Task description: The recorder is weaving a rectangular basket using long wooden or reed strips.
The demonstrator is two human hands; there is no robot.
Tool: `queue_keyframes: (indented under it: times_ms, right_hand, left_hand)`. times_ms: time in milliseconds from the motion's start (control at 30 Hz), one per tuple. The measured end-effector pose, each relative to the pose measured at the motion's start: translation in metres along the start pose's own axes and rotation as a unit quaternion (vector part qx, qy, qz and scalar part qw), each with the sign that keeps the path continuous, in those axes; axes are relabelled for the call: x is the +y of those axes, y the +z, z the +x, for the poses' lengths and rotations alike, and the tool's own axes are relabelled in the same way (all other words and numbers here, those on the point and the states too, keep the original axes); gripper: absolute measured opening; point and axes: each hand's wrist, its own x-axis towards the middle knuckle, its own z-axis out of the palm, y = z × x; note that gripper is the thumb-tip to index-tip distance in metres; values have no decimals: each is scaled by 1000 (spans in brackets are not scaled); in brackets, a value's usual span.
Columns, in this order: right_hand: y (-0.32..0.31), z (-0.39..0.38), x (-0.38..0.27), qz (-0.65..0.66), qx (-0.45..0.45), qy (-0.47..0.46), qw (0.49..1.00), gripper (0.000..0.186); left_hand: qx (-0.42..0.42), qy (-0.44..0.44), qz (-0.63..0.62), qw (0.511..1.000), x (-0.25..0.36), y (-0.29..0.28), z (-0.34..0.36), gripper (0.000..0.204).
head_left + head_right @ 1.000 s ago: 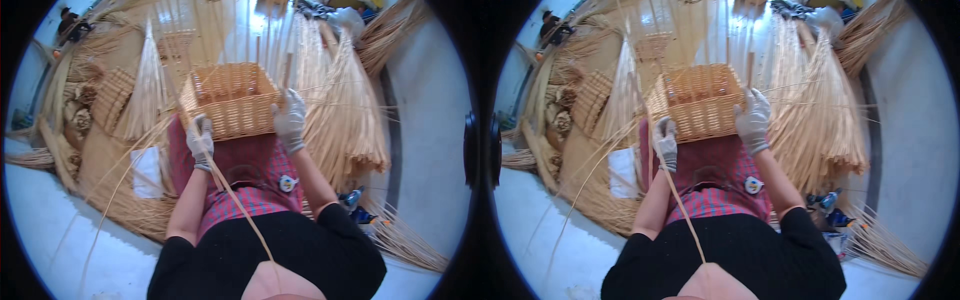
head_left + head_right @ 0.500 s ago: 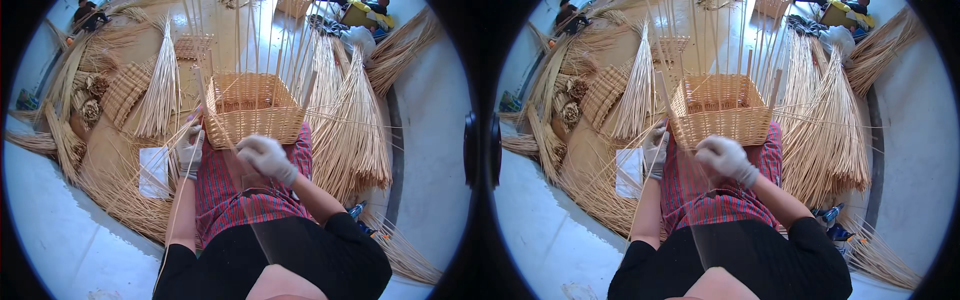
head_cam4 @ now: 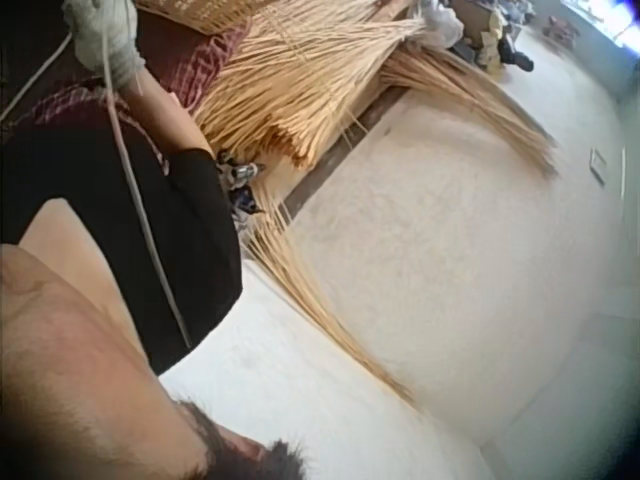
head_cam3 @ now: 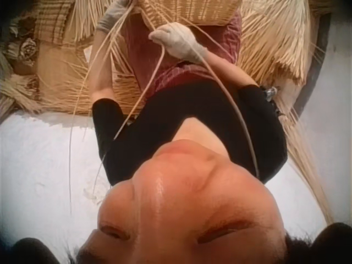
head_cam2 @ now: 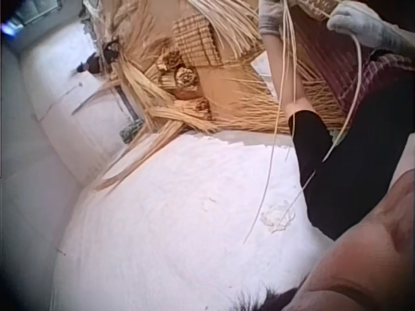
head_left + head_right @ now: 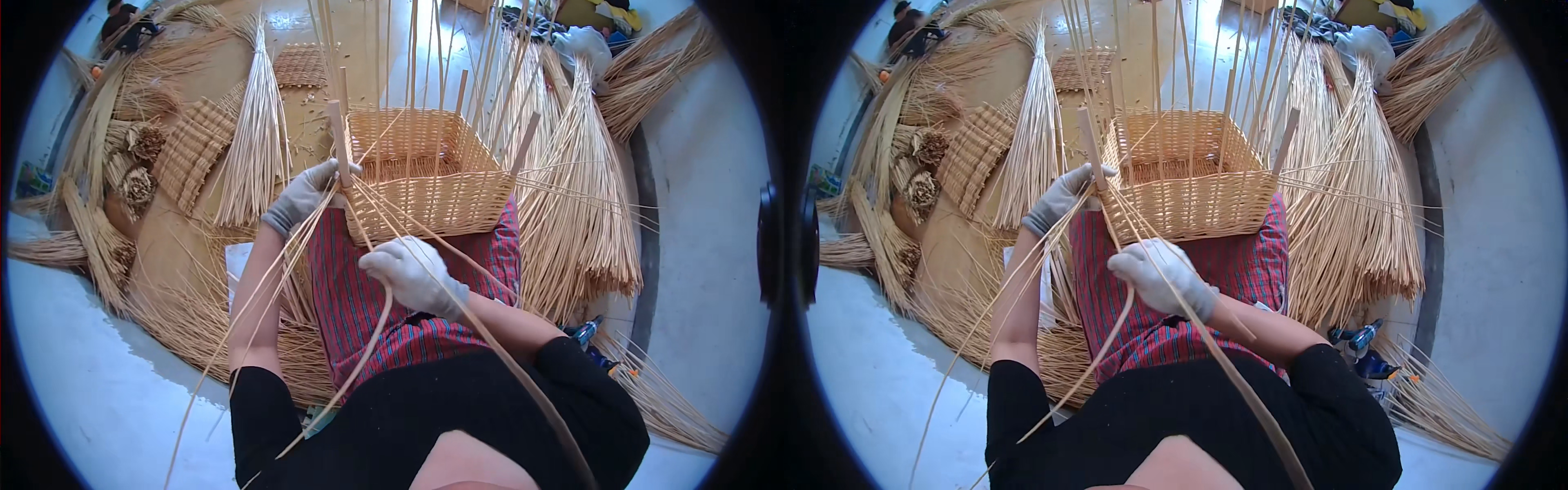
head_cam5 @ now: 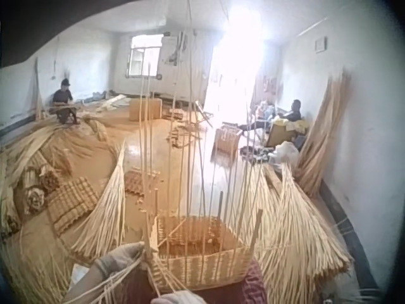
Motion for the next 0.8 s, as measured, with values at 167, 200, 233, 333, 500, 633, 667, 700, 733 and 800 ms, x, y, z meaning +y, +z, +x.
queue_keyframes:
  times_ms: [167,200,233,333,500,633,667,700,733,800]
  right_hand:
    - [-9,-28,85,344,246,374,825,19]
    - [-8,-30,107,351,250,389,814,17]
    - [-5,-13,103,330,279,362,826,21]
    - [6,53,107,232,277,127,924,42]
    - [-15,141,84,-26,142,229,962,60]
    - [-24,45,99,52,209,209,954,52]
    - [-16,7,119,-3,234,199,952,48]
    - [-7,-13,97,34,211,279,936,44]
    - [-6,-27,81,64,192,360,911,41]
    - [-4,-14,79,-42,216,159,963,40]
  left_hand:
    - [70,63,-23,995,-31,28,5,43]
    - [142,67,37,987,-30,41,3,40]
    - [215,74,98,969,-29,47,2,36]
    - [254,74,72,962,-45,52,5,34]
    - [317,79,34,944,-64,57,18,33]
    - [379,133,-61,914,-67,70,19,26]
    - [386,140,-48,910,-68,73,27,26]
    - [407,145,-31,902,-73,69,24,26]
    - [414,140,-62,897,-77,70,23,33]
    - [439,155,-28,885,-65,81,26,43]
